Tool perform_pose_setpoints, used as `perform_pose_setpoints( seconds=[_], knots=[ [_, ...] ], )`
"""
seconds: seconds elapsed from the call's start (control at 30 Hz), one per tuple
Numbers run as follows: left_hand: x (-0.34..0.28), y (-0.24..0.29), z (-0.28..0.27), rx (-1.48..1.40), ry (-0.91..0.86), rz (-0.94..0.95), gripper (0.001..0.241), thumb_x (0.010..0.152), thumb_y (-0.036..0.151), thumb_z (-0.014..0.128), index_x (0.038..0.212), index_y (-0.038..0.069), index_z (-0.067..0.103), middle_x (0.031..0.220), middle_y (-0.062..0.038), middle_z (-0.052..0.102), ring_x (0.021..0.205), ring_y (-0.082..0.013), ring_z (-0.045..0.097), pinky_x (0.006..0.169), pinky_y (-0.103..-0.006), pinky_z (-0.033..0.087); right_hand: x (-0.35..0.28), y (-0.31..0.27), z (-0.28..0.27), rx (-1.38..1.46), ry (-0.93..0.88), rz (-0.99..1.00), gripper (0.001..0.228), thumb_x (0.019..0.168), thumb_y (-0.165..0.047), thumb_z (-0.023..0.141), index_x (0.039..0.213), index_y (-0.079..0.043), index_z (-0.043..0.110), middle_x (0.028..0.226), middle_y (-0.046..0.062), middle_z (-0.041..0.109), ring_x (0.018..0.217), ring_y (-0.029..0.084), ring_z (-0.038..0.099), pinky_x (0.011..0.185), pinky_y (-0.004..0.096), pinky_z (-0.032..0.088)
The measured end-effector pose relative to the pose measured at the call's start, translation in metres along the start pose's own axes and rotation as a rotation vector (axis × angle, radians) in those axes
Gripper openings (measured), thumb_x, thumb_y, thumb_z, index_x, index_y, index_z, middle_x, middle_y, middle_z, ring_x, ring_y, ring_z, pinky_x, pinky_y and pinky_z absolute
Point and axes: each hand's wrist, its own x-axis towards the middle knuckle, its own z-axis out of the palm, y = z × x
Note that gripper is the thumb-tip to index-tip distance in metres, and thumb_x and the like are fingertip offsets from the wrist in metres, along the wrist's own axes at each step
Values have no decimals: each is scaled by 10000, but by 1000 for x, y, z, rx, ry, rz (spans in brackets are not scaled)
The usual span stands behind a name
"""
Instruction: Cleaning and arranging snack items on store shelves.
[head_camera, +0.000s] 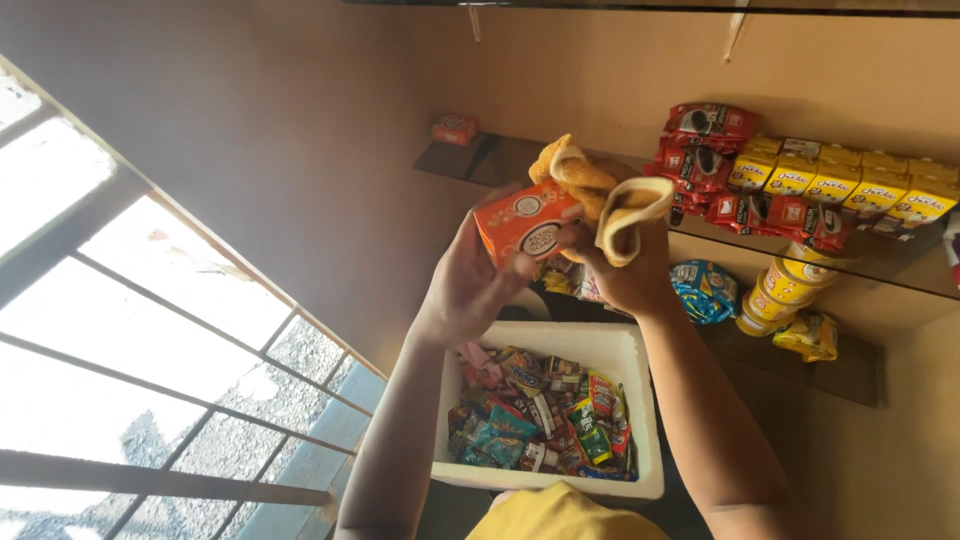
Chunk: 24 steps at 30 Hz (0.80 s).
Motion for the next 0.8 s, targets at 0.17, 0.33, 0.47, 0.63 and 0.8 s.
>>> perform_pose_setpoints(
  seconds=[0.17,0.33,0.47,0.63,0.8],
  knots=[
    [6,21,15,860,241,-120,589,953,185,767,1475,90,512,1143,-128,737,988,-226,759,824,-333,620,8,-32,5,-160,-2,-97,468,987,-135,744,1405,-44,554,1379,103,628,1309,216,633,1129,384,502],
    [10,6,7,978,220,224,534,845,81,758,1329,32,538,1284,-169,646,1000,-328,740,780,-354,634,10,-77,27,-502,-107,-373,614,839,-147,853,1392,-72,597,1424,159,560,1376,357,533,1170,450,448],
    [10,7,-1,922,238,223,505,804,143,850,1226,25,598,1126,-161,678,936,-348,740,771,-407,609,5,-93,40,-481,-192,-509,664,752,-262,910,1335,-109,632,1395,120,581,1381,386,506,1171,476,417],
    [11,15,7,879,255,69,457,903,124,765,1306,47,565,1203,-149,696,1033,-328,758,835,-394,616,26,-44,17,-462,-69,-262,458,881,-78,790,1320,-95,660,1407,91,618,1350,304,589,1162,432,479],
    [9,0,-3,1084,239,235,636,809,49,736,1405,36,512,1348,-226,650,1164,-402,660,954,-428,561,7,-59,43,-479,-45,-332,432,893,-34,793,1297,-43,640,1398,132,591,1364,334,549,1162,452,457]
  ],
)
